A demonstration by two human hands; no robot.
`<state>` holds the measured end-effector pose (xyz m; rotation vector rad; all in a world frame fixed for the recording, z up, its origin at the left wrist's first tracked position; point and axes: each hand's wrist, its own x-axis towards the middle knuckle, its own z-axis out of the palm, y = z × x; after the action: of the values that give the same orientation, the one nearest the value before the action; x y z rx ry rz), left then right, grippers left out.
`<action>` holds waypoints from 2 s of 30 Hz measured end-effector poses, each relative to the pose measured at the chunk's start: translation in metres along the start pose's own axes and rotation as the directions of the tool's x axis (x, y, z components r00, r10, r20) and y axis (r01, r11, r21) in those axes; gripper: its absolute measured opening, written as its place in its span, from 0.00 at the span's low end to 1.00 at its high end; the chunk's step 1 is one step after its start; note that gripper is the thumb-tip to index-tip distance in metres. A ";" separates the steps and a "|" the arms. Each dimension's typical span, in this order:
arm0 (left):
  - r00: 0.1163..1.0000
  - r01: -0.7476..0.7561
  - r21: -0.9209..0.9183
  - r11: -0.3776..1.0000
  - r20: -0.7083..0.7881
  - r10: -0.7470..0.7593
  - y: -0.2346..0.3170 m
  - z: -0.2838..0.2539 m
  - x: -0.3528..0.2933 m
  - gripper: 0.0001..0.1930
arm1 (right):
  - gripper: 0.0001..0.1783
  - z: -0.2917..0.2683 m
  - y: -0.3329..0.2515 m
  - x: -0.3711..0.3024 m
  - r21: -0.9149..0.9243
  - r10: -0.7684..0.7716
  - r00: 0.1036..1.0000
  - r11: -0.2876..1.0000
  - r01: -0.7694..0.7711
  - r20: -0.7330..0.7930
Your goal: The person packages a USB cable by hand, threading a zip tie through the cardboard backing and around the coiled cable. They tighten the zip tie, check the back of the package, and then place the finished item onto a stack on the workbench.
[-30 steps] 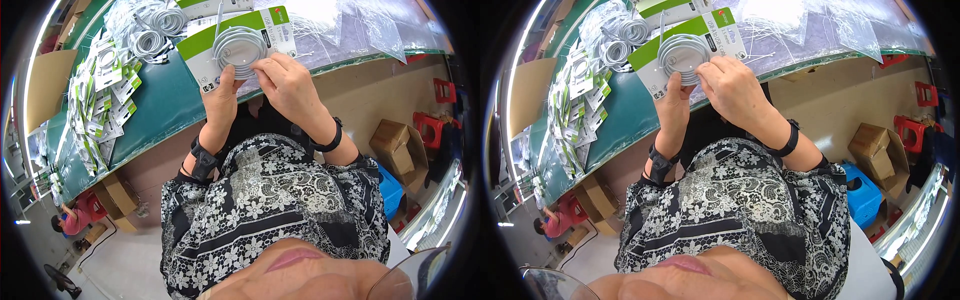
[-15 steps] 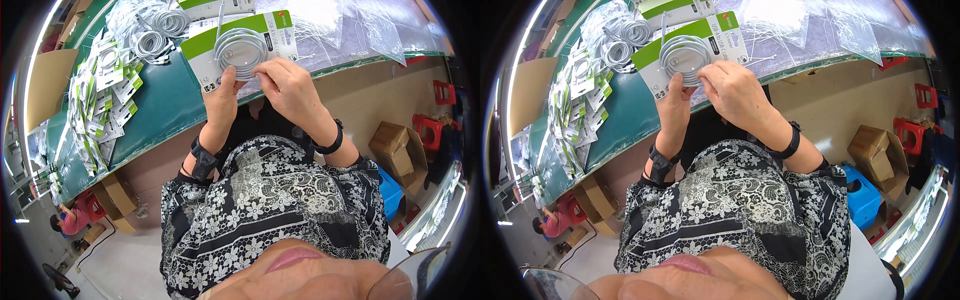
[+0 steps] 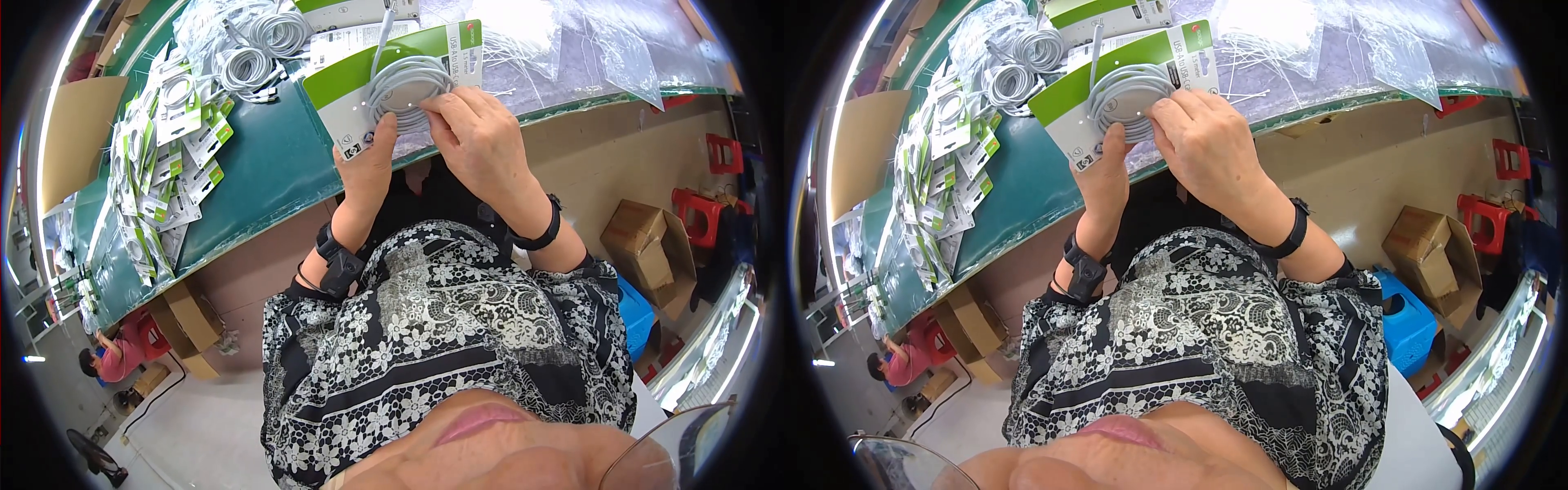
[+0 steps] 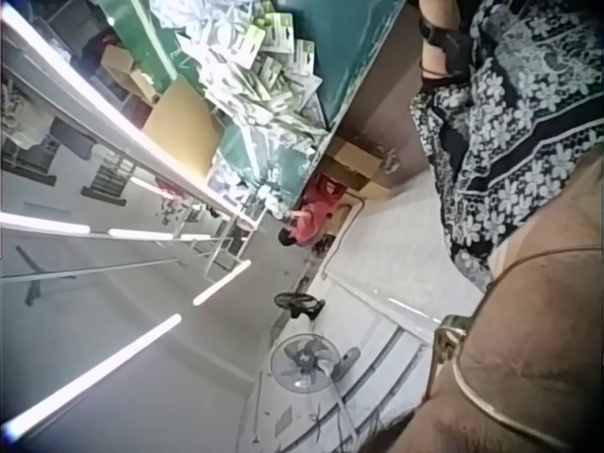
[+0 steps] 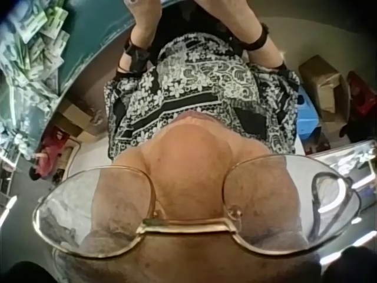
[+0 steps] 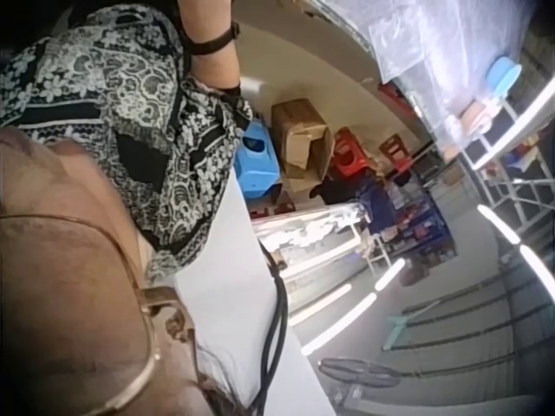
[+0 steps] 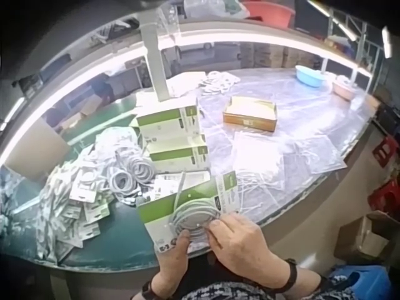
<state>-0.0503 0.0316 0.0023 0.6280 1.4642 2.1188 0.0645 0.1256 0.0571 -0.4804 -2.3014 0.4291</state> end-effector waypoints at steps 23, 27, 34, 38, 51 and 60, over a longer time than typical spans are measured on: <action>0.593 -0.805 0.333 0.491 0.422 0.686 0.022 -0.004 0.010 0.14 | 0.15 0.031 0.013 -0.022 0.166 -0.095 0.974 0.977 0.131 -0.207; 0.421 -0.907 0.252 0.337 0.560 0.714 0.029 -0.007 0.012 0.14 | 0.12 0.045 0.011 -0.047 0.578 0.259 0.966 0.791 -0.202 -0.018; 0.901 -0.434 0.392 0.811 0.185 0.392 0.018 -0.018 -0.007 0.10 | 0.11 -0.013 0.053 -0.030 0.379 0.124 0.991 0.920 -0.097 -0.045; 0.959 0.263 -0.339 0.903 0.190 -0.208 0.033 -0.002 -0.010 0.13 | 0.17 0.001 0.076 -0.035 0.594 0.314 0.944 0.742 -0.310 0.100; 0.926 0.319 -0.316 0.894 0.306 -0.222 0.027 0.008 -0.007 0.19 | 0.30 0.044 0.069 -0.044 0.514 -0.160 0.987 0.849 0.120 0.034; 0.905 0.354 -0.318 0.880 0.352 -0.237 0.025 0.011 -0.005 0.19 | 0.22 0.051 0.079 -0.044 0.452 -0.081 0.996 0.888 0.083 -0.024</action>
<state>-0.0431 0.0289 0.0293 0.5119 0.8872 1.8844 0.0739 0.1660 -0.0376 -0.1480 -2.1119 0.8938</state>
